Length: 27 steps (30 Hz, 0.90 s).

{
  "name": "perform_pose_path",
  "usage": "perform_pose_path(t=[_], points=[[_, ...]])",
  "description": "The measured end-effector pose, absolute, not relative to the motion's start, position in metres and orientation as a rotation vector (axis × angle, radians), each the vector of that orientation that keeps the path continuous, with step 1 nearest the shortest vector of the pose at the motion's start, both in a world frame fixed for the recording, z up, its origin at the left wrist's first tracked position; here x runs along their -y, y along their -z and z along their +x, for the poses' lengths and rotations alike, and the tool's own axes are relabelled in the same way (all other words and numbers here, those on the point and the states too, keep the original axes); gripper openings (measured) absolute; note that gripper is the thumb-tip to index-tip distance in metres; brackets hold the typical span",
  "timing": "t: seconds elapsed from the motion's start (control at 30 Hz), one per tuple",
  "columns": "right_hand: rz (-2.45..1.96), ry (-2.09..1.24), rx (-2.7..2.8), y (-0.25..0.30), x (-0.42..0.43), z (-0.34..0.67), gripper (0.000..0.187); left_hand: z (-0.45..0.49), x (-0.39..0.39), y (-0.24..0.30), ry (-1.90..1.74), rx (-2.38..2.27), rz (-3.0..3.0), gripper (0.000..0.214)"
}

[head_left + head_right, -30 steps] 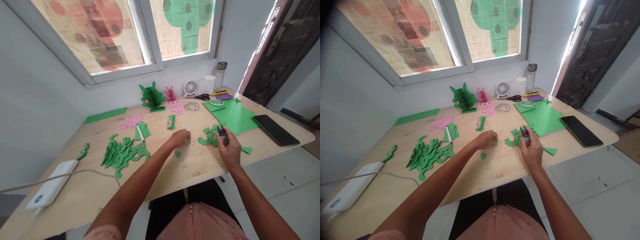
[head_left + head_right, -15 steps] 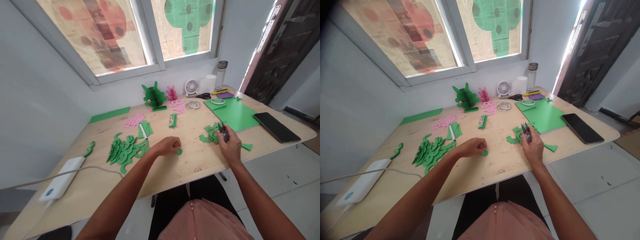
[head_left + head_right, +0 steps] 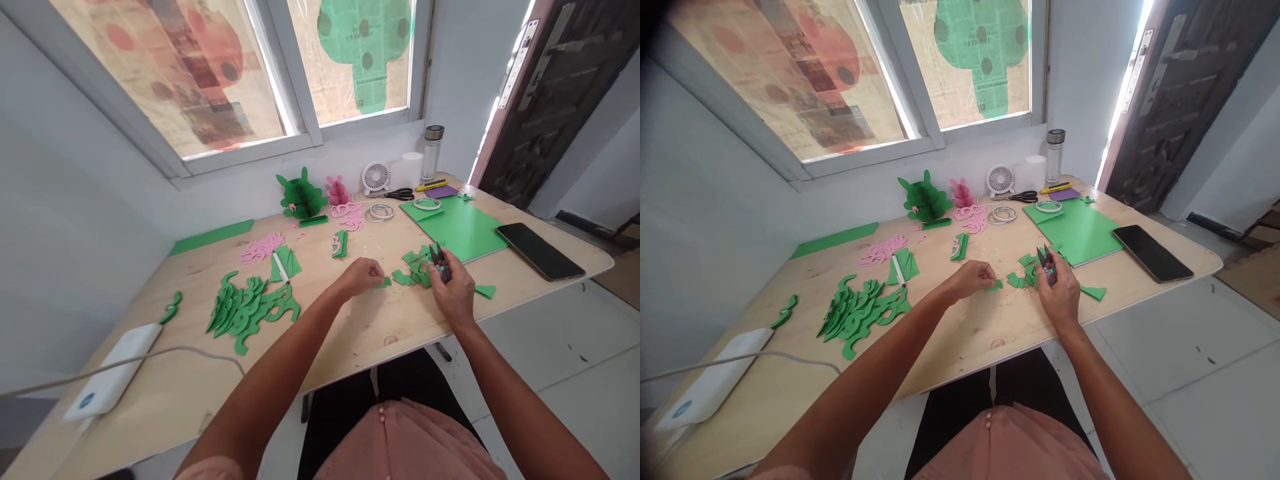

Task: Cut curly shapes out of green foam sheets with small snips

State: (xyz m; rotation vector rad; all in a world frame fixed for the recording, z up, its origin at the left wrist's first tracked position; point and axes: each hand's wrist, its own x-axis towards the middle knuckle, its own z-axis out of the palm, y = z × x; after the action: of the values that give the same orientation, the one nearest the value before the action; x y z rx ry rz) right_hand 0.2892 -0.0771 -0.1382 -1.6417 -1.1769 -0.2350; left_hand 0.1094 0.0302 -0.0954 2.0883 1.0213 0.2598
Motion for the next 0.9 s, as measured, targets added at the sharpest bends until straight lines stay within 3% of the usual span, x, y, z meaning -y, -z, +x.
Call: perform_pose_path(t=[0.37, 0.73, 0.9], points=[[-1.613, 0.178, 1.092, 0.142, 0.077, 0.291, 0.043, 0.142, 0.018, 0.135, -0.536, -1.162, 2.365, 0.059], [-1.606, 0.130, 1.003, 0.135, 0.080, 0.290, 0.042, 0.238, 0.032, 0.132, -0.824, -1.308, 1.651, 0.063], [-1.539, 0.036, 0.900, 0.142, 0.078, 0.293, 0.044, 0.228, 0.031, 0.130, -0.929, -1.135, 1.669, 0.057]])
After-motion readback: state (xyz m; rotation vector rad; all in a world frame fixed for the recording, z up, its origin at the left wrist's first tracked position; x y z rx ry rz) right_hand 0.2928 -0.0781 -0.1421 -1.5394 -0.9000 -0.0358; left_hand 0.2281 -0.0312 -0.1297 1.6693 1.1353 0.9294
